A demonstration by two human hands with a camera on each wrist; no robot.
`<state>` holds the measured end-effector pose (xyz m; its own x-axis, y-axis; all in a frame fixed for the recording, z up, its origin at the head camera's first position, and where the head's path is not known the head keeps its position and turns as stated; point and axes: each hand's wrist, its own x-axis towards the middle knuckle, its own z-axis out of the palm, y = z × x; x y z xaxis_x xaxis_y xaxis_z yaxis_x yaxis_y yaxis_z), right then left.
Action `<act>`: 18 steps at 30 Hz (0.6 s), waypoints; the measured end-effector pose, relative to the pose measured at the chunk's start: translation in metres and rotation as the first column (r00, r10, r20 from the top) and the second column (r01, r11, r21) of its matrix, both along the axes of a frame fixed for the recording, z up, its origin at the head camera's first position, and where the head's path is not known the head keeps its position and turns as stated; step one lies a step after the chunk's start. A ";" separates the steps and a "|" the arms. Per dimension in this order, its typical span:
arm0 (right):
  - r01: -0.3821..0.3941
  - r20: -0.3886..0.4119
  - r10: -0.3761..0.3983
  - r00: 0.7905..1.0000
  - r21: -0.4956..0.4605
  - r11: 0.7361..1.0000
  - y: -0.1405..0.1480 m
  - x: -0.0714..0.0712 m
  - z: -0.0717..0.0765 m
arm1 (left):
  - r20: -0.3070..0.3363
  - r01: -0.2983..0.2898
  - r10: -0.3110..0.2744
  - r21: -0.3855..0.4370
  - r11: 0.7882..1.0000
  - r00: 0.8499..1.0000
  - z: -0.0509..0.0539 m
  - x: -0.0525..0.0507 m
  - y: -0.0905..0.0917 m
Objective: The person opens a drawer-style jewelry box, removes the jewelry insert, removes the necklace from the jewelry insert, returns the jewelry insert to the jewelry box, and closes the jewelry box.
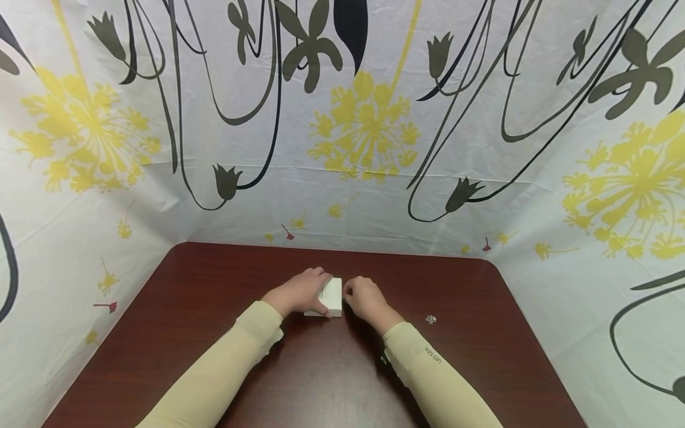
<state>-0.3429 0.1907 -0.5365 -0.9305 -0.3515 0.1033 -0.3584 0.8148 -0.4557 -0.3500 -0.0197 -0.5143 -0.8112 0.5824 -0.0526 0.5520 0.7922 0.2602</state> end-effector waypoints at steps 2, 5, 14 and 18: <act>0.001 0.001 -0.001 1.000 0.000 1.000 0.000 0.000 -0.001 | -0.001 0.002 -0.002 0.002 1.000 1.000 0.001 0.001 0.000; 0.000 0.003 0.000 1.000 -0.001 1.000 0.001 0.000 -0.001 | -0.003 0.005 -0.005 0.003 1.000 1.000 0.001 0.001 0.000; 0.006 0.013 -0.006 1.000 -0.007 1.000 0.001 0.001 -0.003 | 0.003 0.007 -0.007 0.012 1.000 1.000 0.002 0.003 0.000; 0.007 0.004 -0.007 1.000 -0.005 1.000 0.001 0.002 -0.003 | 0.003 0.005 -0.005 0.012 1.000 1.000 0.001 0.003 0.001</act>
